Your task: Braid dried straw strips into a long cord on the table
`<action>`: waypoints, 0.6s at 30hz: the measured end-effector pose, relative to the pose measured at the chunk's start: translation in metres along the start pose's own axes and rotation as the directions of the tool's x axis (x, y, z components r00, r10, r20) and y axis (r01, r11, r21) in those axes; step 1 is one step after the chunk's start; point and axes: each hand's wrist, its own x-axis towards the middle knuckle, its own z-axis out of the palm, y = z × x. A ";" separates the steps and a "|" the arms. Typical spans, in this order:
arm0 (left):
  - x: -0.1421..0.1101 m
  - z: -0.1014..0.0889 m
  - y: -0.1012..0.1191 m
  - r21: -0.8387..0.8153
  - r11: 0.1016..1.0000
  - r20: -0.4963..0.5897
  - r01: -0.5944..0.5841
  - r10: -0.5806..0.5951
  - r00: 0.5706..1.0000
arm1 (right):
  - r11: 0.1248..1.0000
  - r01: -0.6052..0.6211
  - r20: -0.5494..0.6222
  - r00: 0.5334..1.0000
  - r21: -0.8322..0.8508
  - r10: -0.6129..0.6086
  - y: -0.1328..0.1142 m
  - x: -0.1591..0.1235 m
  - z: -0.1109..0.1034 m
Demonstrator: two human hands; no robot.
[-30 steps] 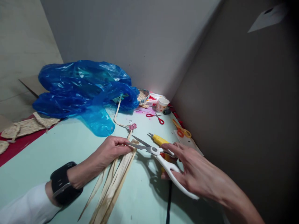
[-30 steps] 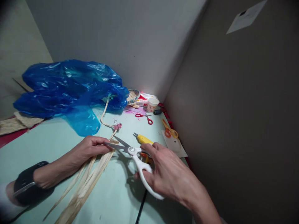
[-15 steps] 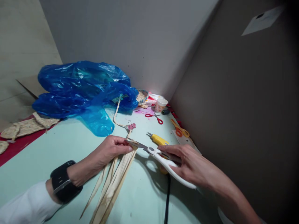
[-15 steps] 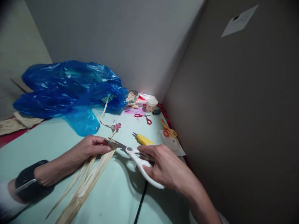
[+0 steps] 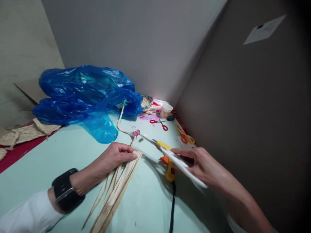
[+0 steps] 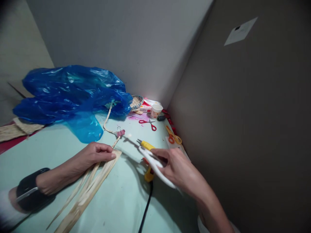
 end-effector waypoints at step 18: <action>0.003 -0.002 -0.002 0.064 0.998 0.057 -0.006 0.003 0.998 | 0.685 -0.378 -0.247 0.926 -0.623 0.286 0.041 0.049 0.009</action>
